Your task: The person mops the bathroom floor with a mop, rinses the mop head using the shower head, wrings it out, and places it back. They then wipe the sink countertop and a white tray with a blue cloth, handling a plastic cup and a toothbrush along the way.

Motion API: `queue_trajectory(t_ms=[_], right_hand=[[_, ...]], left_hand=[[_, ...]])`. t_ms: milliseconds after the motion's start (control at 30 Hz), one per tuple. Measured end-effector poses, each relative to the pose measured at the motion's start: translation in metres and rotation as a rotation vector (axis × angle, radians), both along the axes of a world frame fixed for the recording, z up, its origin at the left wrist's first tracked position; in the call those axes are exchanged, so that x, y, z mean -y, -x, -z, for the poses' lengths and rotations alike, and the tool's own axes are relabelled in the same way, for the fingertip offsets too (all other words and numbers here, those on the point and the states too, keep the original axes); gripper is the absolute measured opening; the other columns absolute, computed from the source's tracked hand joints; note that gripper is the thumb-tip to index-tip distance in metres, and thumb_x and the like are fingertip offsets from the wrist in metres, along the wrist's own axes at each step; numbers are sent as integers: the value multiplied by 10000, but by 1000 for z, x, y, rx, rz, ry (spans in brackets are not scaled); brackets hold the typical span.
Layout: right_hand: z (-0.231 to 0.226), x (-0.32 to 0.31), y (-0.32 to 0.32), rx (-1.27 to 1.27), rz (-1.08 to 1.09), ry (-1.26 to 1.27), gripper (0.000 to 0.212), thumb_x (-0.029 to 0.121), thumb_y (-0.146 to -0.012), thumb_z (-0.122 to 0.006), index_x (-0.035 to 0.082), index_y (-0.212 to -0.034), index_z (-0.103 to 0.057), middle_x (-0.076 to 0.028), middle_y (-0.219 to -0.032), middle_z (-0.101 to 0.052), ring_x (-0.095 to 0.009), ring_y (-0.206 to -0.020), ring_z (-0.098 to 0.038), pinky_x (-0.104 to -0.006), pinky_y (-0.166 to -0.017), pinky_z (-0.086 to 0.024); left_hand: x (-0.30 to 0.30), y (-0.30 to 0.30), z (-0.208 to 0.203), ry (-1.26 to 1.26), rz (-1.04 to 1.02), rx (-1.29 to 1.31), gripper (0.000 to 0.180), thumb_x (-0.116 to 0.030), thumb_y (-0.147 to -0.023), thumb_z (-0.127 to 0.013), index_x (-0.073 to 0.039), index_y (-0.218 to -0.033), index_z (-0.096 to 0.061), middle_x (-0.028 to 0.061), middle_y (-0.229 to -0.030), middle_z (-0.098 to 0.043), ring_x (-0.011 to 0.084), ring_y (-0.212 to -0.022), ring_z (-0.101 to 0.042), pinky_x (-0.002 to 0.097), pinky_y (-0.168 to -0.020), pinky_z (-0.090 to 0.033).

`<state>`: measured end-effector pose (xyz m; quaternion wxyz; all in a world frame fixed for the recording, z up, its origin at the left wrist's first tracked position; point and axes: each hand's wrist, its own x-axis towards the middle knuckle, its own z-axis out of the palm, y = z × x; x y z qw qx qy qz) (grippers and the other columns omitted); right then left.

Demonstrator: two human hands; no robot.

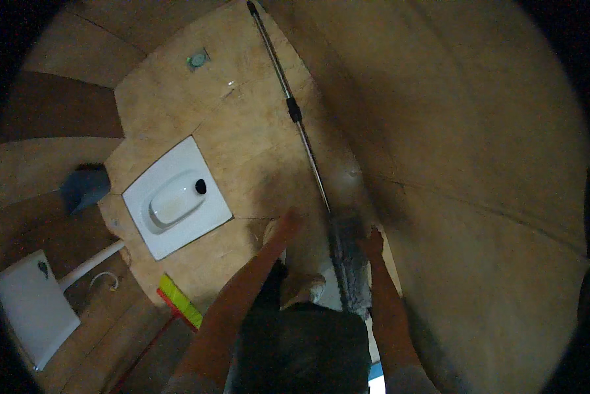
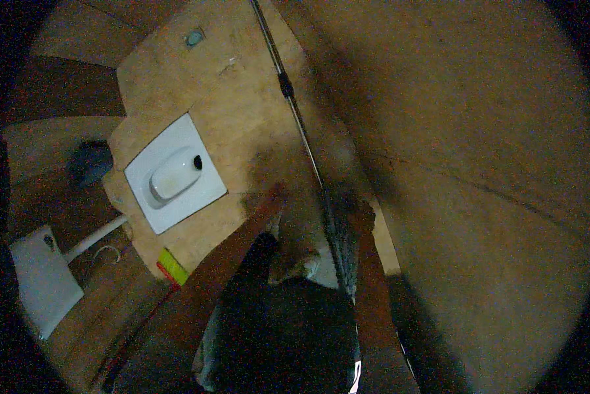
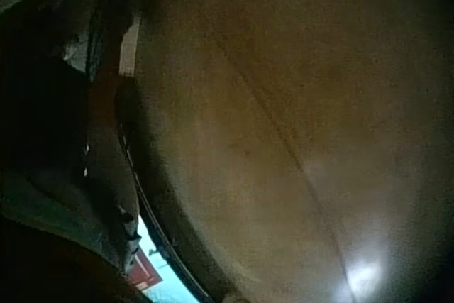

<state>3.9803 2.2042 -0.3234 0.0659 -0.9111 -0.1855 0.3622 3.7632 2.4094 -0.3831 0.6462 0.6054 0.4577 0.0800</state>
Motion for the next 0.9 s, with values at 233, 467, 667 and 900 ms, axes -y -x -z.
queue_trajectory(t_ms=[233, 467, 667, 900], right_hand=[[111, 17, -11, -255, -66, -460, 944, 255, -611, -831, 17, -1378, -334, -177, -1196, -563, -286, -1134, -526, -401, -970, -416], [18, 22, 45, -271, -168, -223, 714, 186, -736, -738, 4, -1334, -393, -170, -1258, -513, -300, -1165, -484, -411, -972, -400], [-131, 1, 47, -562, 110, -329, 593, 175, -771, -693, 14, -1286, -448, -167, -1220, -531, -307, -1126, -505, -423, -949, -412], [-150, -46, 36, -708, 72, -416, 508, 164, -795, -661, 28, -1252, -485, -163, -1174, -553, -309, -1082, -529, -428, -918, -429]], left_hand=[[-16, -122, 120, 208, -8, 65, 366, -219, -848, -601, -31, -1151, -518, 96, -1004, -581, 191, -890, -556, 350, -822, -451], [-32, -108, 31, 600, -249, 116, 206, -267, -849, -616, -71, -905, -588, 44, -780, -587, 179, -685, -557, 314, -628, -470], [8, -22, -128, 429, -244, 188, 283, -348, -891, -566, -78, -812, -594, 38, -690, -565, 190, -627, -565, 336, -650, -475], [2, 25, -153, 533, -456, 221, 445, -481, -917, -504, -47, -851, -577, 82, -740, -575, 190, -690, -531, 363, -673, -452]])
